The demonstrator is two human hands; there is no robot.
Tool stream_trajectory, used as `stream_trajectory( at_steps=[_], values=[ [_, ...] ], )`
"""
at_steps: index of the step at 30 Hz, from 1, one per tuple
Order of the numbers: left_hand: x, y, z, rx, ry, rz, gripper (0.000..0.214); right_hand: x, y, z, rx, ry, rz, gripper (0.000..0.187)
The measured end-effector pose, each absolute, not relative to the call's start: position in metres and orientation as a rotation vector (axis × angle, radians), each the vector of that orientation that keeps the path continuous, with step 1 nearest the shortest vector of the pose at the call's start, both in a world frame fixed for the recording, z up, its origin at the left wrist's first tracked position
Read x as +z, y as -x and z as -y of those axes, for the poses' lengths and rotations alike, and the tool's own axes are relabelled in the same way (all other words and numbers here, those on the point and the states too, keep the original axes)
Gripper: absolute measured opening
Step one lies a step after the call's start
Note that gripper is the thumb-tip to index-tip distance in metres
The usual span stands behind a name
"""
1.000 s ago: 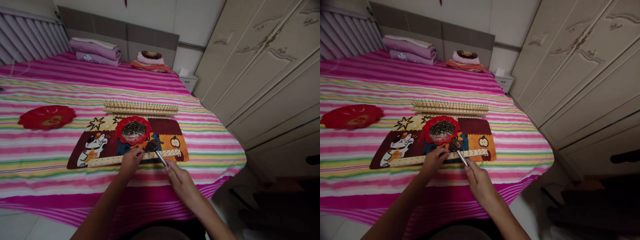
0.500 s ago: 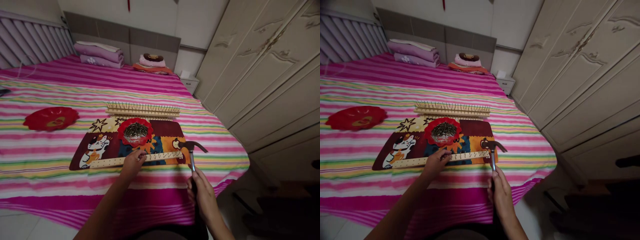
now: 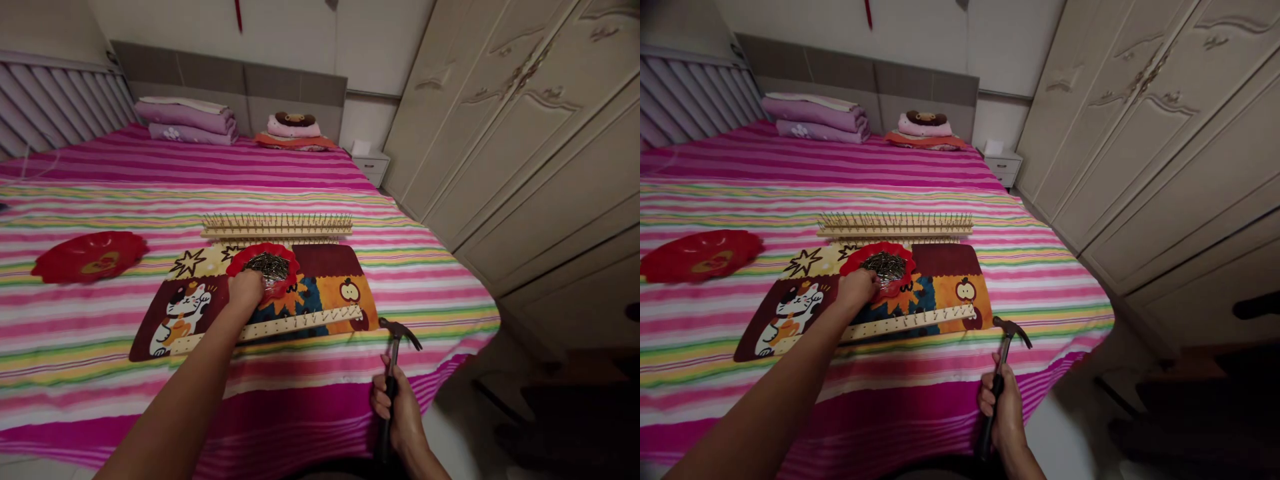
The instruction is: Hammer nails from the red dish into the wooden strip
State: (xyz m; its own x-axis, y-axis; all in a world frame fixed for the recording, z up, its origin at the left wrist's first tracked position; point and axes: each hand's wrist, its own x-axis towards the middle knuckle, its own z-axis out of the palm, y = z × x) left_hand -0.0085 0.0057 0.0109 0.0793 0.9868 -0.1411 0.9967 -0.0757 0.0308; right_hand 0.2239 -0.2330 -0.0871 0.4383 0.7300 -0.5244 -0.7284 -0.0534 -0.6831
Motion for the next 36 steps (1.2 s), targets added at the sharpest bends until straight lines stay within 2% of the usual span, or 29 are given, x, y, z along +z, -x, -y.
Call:
stream_trajectory(
  at_steps=[10,17,24,28,32,36],
  values=[
    [0.009,0.005,-0.021,-0.269,-2.281,-1.895,0.025,-0.089,-0.227,0.232,1.208,1.055,-0.034,0.046],
    [0.01,0.009,-0.017,-0.194,-2.373,-1.768,0.025,-0.091,-0.228,0.232,1.206,1.045,-0.036,0.048],
    [0.005,0.027,-0.011,0.06,-2.342,-1.81,0.022,-0.093,-0.229,0.233,1.236,1.019,-0.022,0.045],
    [0.004,0.031,-0.007,0.565,-1.894,-1.645,0.011,-0.095,-0.229,0.233,1.221,1.017,-0.023,0.045],
    [0.012,0.033,0.007,0.887,-1.184,-1.299,0.025,-0.096,-0.23,0.233,1.223,1.011,-0.017,0.044],
    [0.019,0.036,0.025,0.97,-1.007,-1.163,0.035,-0.095,-0.23,0.233,1.229,1.01,-0.014,0.042]
  ],
)
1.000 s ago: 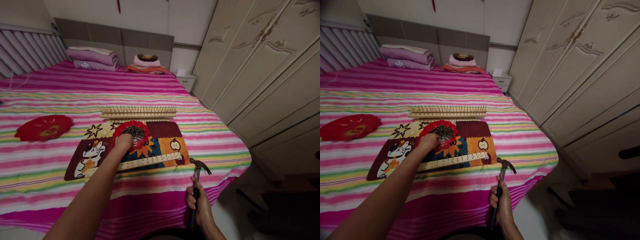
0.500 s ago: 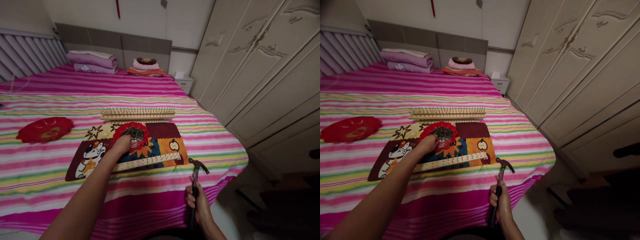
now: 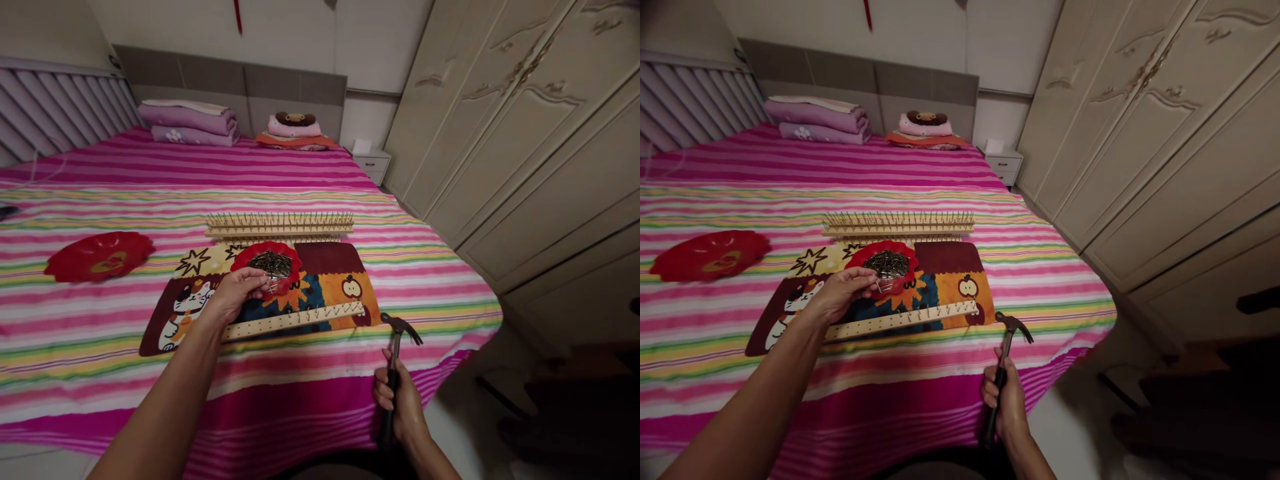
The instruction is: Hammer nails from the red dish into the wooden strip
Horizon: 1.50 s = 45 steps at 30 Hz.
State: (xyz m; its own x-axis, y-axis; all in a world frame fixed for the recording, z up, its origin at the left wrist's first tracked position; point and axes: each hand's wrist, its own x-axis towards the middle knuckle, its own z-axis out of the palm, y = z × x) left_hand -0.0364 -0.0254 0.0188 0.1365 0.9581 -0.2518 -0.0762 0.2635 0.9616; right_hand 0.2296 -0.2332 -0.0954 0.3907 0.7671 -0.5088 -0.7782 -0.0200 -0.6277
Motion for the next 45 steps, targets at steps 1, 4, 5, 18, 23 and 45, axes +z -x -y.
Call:
stream_trajectory(
  at_steps=[1,4,5,18,23,45],
  values=[
    [0.019,0.037,0.03,0.988,-0.998,-1.144,0.037,-0.095,-0.23,0.233,1.228,1.011,-0.013,0.041],
    [0.019,0.036,0.041,1.01,-1.005,-1.148,0.039,-0.094,-0.229,0.233,1.234,1.014,-0.011,0.038],
    [0.018,0.035,0.044,1.006,-1.015,-1.171,0.037,-0.093,-0.23,0.233,1.239,1.014,-0.011,0.037],
    [-0.003,0.07,0.083,0.566,-1.939,-1.606,0.025,-0.087,-0.229,0.233,1.258,1.024,-0.021,0.04],
    [-0.006,0.075,0.083,0.366,-2.193,-1.613,0.024,-0.086,-0.229,0.234,1.258,1.021,-0.013,0.04],
    [-0.023,0.022,0.093,0.773,-1.471,-1.43,0.027,-0.086,-0.23,0.233,1.264,1.01,-0.022,0.034]
  ],
)
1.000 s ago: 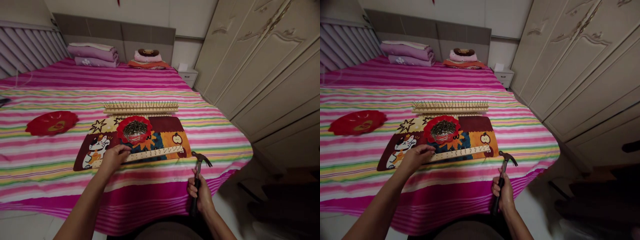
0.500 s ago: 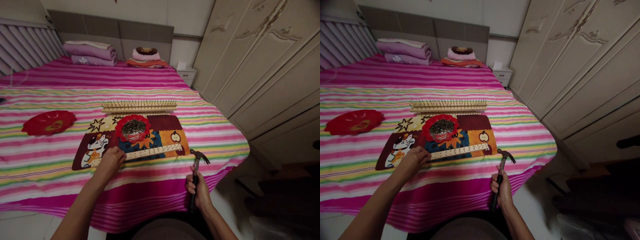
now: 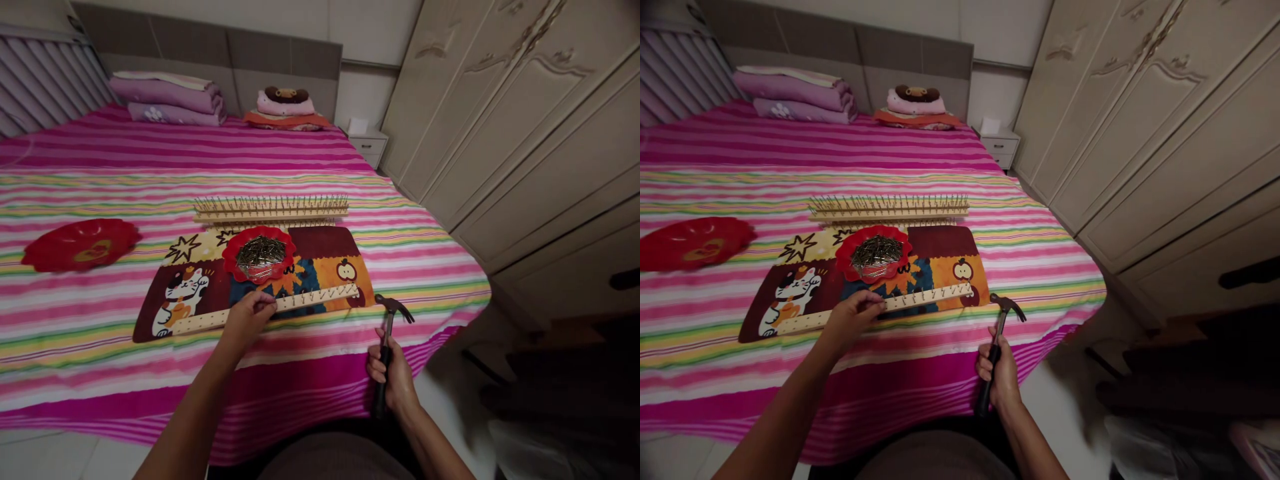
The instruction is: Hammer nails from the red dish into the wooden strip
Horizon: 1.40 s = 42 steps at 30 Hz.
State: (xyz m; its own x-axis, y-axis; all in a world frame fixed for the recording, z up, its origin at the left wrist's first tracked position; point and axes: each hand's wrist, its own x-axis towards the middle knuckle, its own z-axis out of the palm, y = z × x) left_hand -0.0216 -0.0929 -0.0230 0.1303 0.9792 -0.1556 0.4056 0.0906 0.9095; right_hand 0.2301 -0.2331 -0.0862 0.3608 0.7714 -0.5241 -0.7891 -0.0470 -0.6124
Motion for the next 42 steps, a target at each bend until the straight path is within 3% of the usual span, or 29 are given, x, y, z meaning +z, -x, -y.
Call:
stream_trajectory(
  at_steps=[25,31,35,42],
  values=[
    [-0.038,0.005,0.1,0.801,-1.78,-1.495,0.017,-0.08,-0.22,0.235,1.138,1.117,0.051,0.033],
    [-0.044,0.005,0.102,0.818,-1.875,-1.502,0.017,-0.03,-0.207,0.241,1.123,1.337,0.422,0.04],
    [-0.045,0.004,0.103,0.809,-1.922,-1.528,0.017,0.002,-0.197,0.231,1.164,1.436,0.972,0.038],
    [-0.049,0.005,0.105,0.83,-1.937,-1.491,0.016,0.012,-0.178,0.211,1.005,1.462,1.526,0.035]
  ],
)
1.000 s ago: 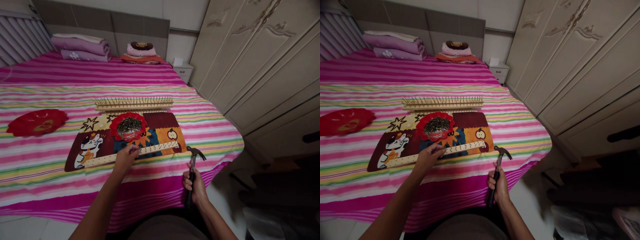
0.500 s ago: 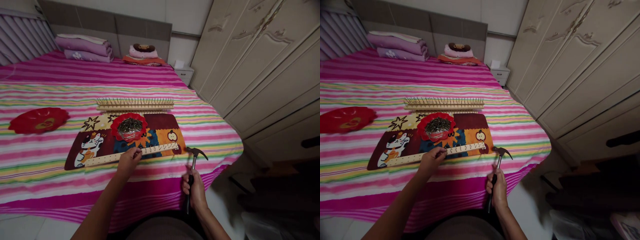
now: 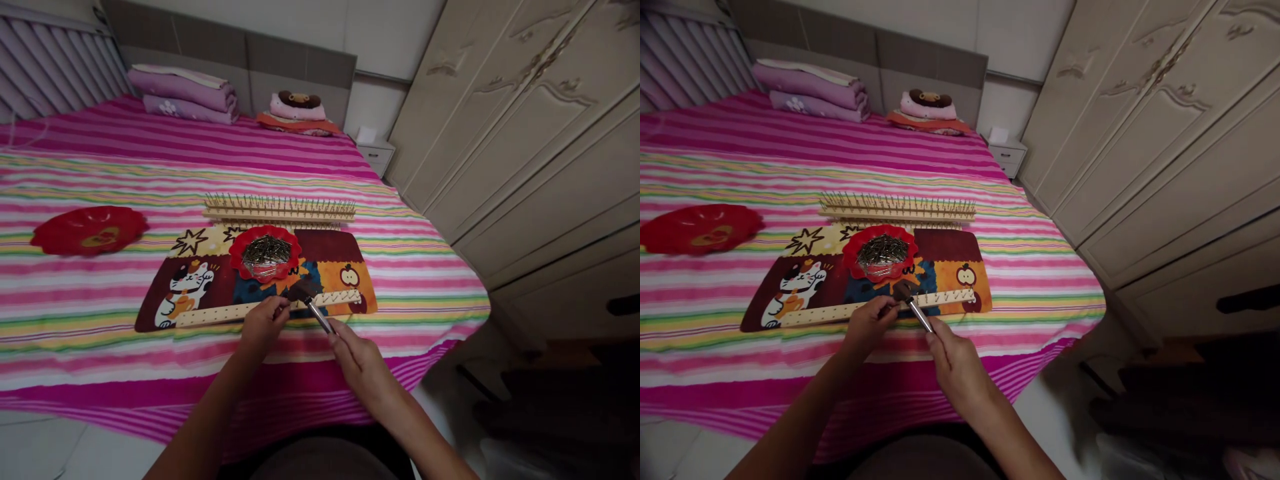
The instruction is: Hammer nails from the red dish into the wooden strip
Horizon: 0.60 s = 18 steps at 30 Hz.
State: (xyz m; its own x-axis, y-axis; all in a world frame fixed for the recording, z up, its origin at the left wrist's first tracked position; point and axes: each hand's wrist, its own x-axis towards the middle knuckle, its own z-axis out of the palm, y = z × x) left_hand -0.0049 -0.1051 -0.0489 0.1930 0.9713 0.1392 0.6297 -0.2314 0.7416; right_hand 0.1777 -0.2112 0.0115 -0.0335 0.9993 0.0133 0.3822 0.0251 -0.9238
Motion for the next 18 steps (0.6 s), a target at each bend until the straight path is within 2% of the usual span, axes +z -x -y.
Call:
stream_trajectory(
  at_steps=[3,9,13,18],
  values=[
    [-0.051,0.006,0.105,0.842,-1.956,-1.484,0.016,0.012,-0.177,0.207,0.915,1.51,1.602,0.035],
    [-0.055,0.006,0.103,0.855,-1.987,-1.499,0.012,0.021,-0.181,0.214,0.967,1.479,1.589,0.035],
    [-0.056,0.005,0.104,0.898,-1.981,-1.486,0.011,0.017,-0.194,0.226,1.025,1.513,1.086,0.043],
    [-0.043,0.013,0.1,0.887,-1.946,-1.491,0.015,-0.018,-0.219,0.228,1.092,1.431,0.332,0.047]
  ],
)
